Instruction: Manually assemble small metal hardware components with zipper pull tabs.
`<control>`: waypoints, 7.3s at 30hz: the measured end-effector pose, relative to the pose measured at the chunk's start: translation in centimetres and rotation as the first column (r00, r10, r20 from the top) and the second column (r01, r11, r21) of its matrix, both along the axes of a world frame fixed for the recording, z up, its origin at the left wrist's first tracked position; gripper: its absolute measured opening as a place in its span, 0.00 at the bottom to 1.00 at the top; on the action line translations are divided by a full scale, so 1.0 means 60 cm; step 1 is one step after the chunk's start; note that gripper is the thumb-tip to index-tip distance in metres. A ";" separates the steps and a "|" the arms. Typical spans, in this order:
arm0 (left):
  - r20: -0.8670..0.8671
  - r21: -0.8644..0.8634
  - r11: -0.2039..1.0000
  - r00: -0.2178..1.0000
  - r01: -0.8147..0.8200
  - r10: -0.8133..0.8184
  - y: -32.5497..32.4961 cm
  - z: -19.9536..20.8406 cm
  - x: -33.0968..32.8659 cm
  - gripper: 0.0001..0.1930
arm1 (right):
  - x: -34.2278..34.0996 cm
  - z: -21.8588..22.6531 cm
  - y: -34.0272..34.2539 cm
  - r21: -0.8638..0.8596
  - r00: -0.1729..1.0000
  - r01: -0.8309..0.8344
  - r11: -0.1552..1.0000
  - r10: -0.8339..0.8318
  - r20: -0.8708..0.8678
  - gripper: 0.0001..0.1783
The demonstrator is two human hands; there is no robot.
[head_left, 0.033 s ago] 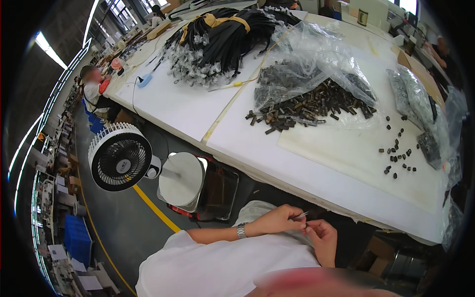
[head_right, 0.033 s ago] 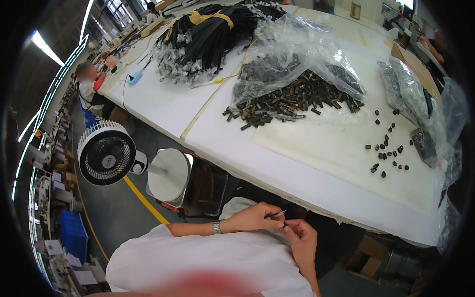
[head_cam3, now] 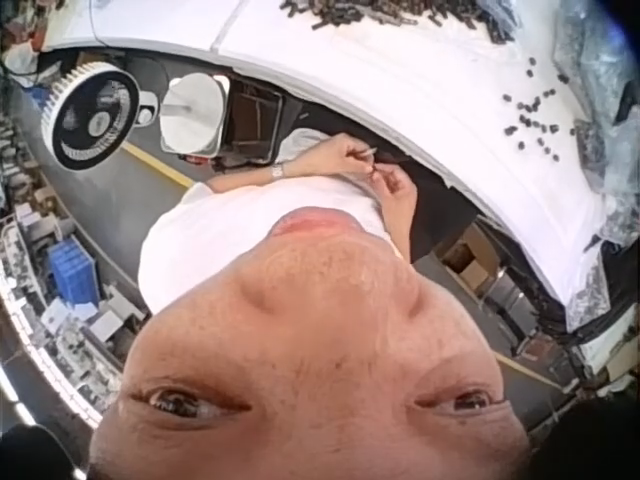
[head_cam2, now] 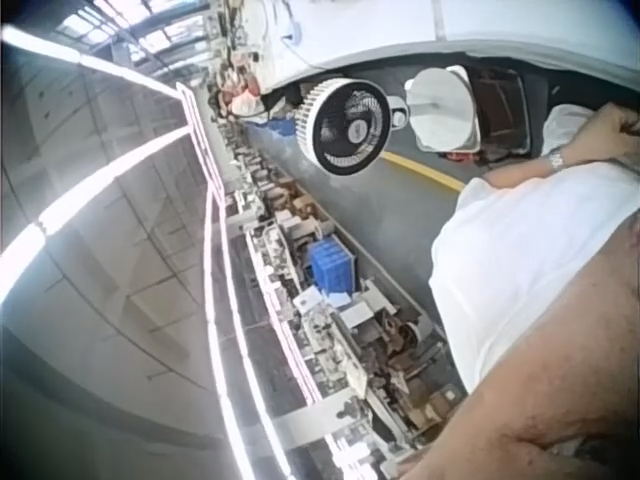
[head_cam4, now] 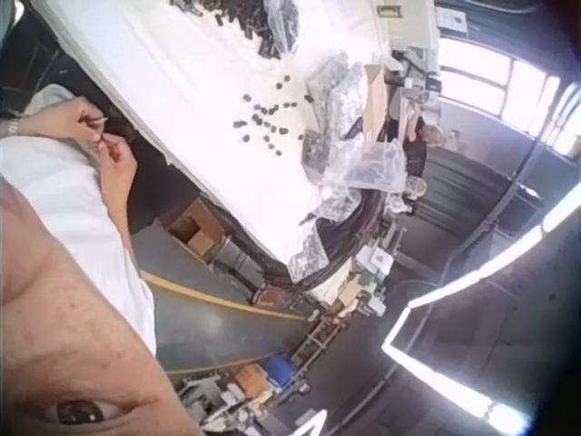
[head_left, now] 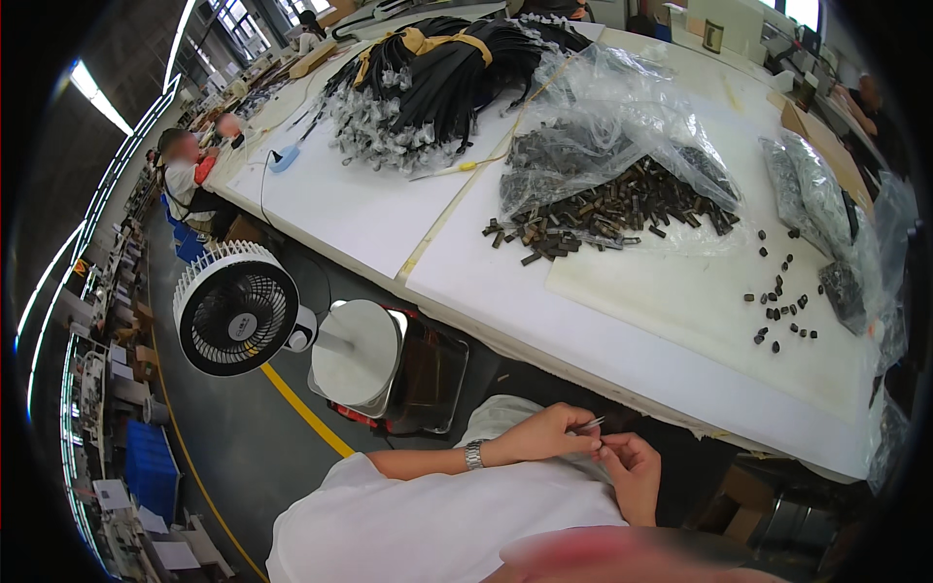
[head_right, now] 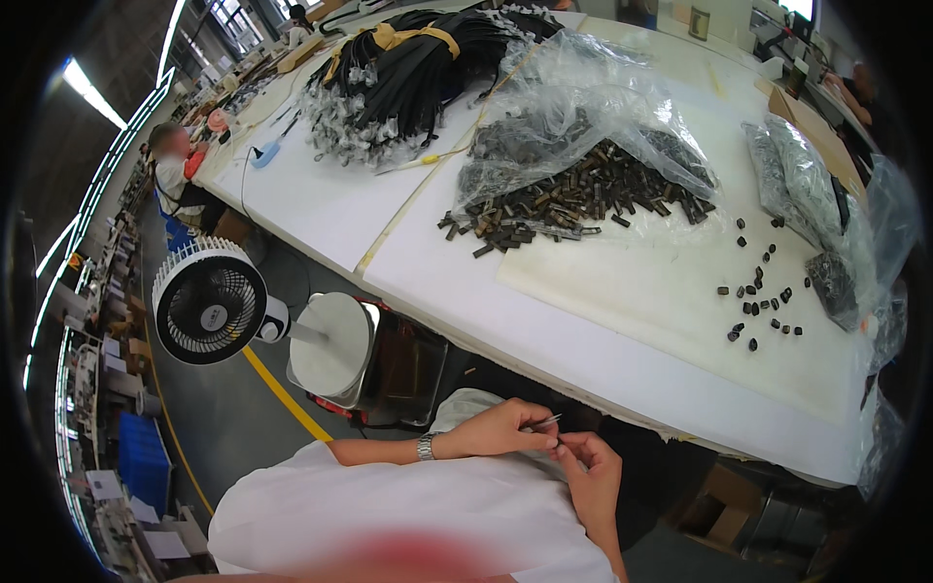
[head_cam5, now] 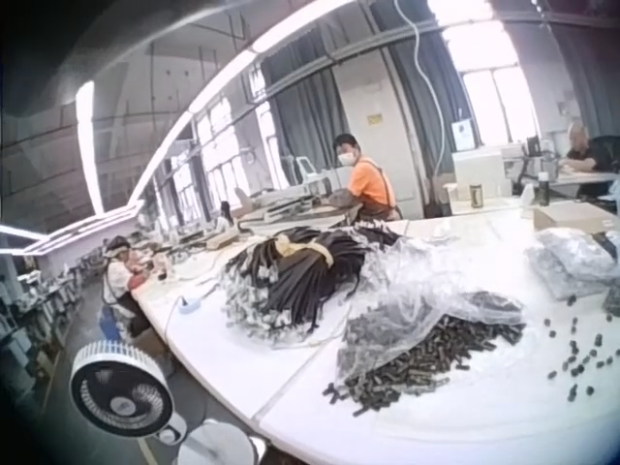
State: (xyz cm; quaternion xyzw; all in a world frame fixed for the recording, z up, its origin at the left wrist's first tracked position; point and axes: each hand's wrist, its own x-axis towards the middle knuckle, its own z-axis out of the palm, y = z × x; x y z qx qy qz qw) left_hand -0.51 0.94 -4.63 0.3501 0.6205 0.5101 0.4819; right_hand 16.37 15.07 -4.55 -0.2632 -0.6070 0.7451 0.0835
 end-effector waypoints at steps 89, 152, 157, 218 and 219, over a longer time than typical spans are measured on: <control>-0.261 -0.034 0.964 0.929 0.263 -0.263 -0.010 0.072 -0.023 0.12 | 0.007 0.018 0.001 -0.582 0.994 -0.028 0.813 -0.040 -0.103 0.07; -0.080 0.017 0.968 0.966 0.249 -0.247 -0.005 0.066 -0.018 0.13 | 0.013 0.055 -0.017 -0.026 0.984 0.060 0.998 -0.064 -0.167 0.12; -0.130 0.000 0.974 0.965 0.228 -0.226 -0.017 0.067 -0.013 0.12 | 0.017 0.022 -0.016 0.224 0.991 0.009 0.974 0.021 -0.130 0.08; -0.997 0.055 0.998 -0.052 0.031 0.057 0.275 0.192 -0.304 0.04 | 0.018 0.109 -0.002 0.585 0.949 0.238 0.775 -0.059 -0.308 0.12; -0.997 0.057 0.998 -0.051 0.008 0.057 0.278 0.193 -0.305 0.04 | 0.017 0.106 -0.005 0.590 0.955 0.210 0.780 -0.034 -0.295 0.11</control>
